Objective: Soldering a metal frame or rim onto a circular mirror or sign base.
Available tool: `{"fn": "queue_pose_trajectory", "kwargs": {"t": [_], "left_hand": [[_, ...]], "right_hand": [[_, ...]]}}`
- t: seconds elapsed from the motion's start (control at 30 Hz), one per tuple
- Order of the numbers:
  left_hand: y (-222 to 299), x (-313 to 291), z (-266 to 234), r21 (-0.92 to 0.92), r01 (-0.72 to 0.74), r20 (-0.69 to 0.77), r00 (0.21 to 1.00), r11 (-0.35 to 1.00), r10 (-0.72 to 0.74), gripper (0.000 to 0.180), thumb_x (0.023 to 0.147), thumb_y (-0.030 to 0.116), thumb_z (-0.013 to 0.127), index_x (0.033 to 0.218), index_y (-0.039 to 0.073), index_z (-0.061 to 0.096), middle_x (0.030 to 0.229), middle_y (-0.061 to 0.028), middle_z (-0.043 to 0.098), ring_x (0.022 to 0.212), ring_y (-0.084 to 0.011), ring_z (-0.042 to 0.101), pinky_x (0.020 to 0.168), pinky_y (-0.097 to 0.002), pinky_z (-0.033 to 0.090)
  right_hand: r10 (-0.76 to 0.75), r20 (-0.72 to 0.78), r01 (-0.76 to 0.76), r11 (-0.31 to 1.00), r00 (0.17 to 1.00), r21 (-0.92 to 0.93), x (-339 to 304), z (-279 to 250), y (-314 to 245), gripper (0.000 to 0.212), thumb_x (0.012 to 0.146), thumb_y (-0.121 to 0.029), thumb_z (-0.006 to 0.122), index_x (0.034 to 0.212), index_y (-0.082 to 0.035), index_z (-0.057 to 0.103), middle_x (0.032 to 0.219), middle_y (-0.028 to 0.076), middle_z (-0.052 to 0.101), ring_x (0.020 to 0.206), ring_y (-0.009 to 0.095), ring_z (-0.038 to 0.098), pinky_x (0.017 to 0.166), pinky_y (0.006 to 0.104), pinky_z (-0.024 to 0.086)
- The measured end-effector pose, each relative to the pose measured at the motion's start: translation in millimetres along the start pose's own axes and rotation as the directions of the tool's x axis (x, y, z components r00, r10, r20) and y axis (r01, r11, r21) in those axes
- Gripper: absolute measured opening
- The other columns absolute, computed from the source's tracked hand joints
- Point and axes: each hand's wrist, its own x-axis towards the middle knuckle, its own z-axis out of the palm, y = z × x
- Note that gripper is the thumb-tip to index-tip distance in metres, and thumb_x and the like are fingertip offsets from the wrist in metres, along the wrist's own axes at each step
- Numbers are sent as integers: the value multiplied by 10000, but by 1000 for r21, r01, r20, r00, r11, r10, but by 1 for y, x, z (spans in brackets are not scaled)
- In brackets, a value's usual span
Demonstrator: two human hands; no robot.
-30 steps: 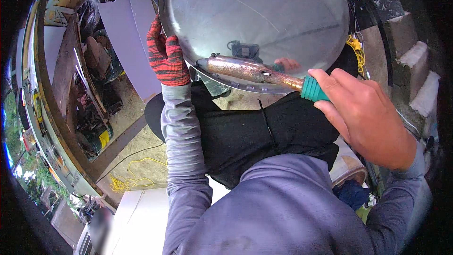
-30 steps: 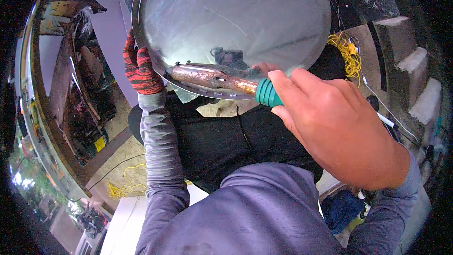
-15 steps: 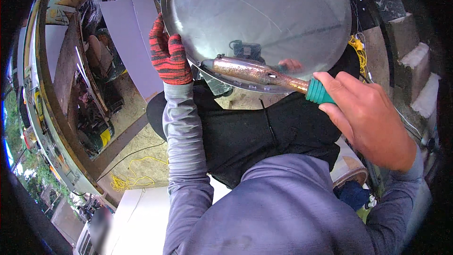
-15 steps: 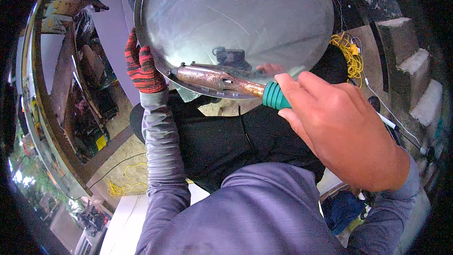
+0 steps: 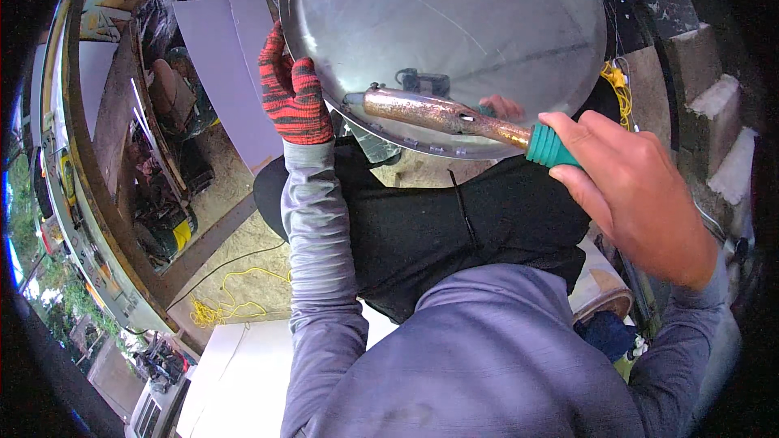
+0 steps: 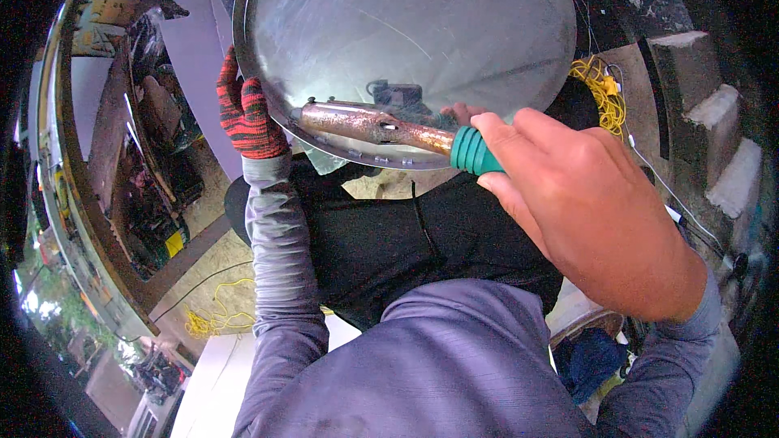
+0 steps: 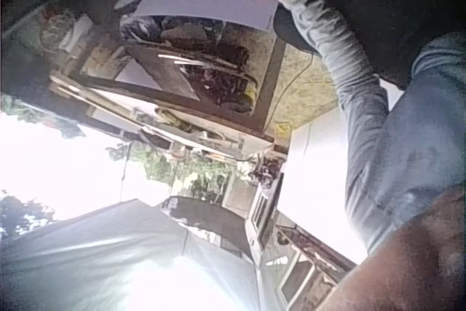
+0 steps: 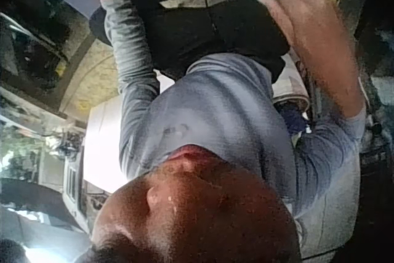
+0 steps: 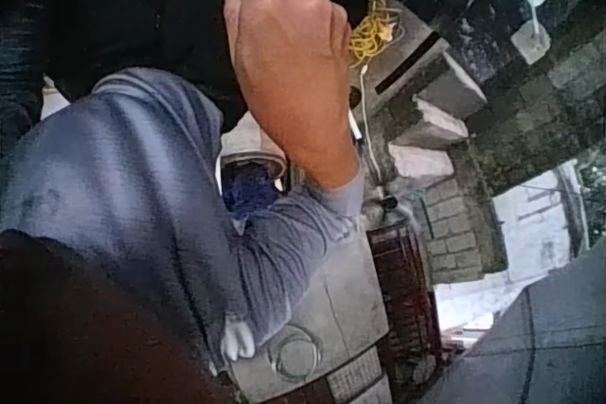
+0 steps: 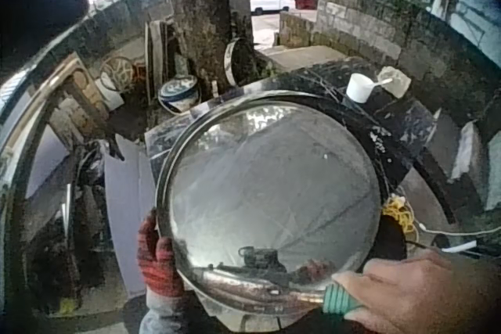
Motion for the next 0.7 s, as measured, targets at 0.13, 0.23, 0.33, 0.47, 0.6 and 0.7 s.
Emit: {"fn": "queue_pose_trajectory", "kwargs": {"t": [0.13, 0.23, 0.33, 0.47, 0.6, 0.7], "left_hand": [[1, 1, -1, 62, -11, 12, 1000, 998, 10, 525, 958, 126, 601, 1464, 22, 507, 1309, -83, 627, 1088, -148, 586, 986, -314, 467], [2, 0, -2, 90, 22, 0, 1000, 996, -22, 526, 953, 128, 601, 1461, 24, 513, 1299, -81, 630, 1075, -141, 584, 979, -306, 465], [2, 0, -1, 26, 25, 12, 1000, 999, -25, 521, 954, 113, 589, 1462, 25, 513, 1305, -85, 627, 1079, -144, 586, 982, -307, 464], [2, 0, 0, 16, 14, -3, 1000, 1000, -14, 516, 959, 94, 573, 1464, 17, 506, 1333, -94, 616, 1100, -157, 586, 999, -318, 460], [0, 0, 0, 13, 9, 2, 1000, 1000, -9, 518, 961, 93, 580, 1467, 13, 500, 1355, -99, 607, 1112, -166, 585, 1013, -326, 457], [-2, 1, -1, -2, 5, 7, 1000, 1000, -5, 523, 963, 109, 599, 1469, 17, 500, 1346, -97, 609, 1102, -163, 585, 1008, -322, 458]], "right_hand": [[-6, 25, 6, 1000, 1000, -1, 2, -1, 0, 467, 922, -113, 669, 1362, 4, 563, 972, 182, 582, 829, 382, 611, 727, 447, 478], [9, 30, -9, 1000, 1000, 12, 2, -1, -1, 469, 926, -122, 666, 1366, 1, 563, 975, 177, 584, 832, 378, 611, 729, 445, 476], [9, 42, -9, 1000, 999, -16, 4, -2, -2, 471, 929, -122, 661, 1373, -1, 559, 982, 174, 583, 837, 378, 610, 728, 443, 476], [4, 40, -3, 999, 999, -34, 5, -3, -4, 476, 931, -125, 659, 1379, -5, 556, 993, 174, 584, 846, 378, 612, 734, 444, 480], [-11, 28, 13, 998, 1000, -69, 6, -5, -5, 481, 929, -130, 664, 1381, -7, 555, 1003, 176, 588, 855, 375, 619, 744, 451, 488], [-3, 29, 5, 998, 1000, -67, 6, -6, -6, 482, 928, -130, 668, 1381, -8, 556, 1010, 178, 590, 858, 375, 622, 748, 454, 491]]}}
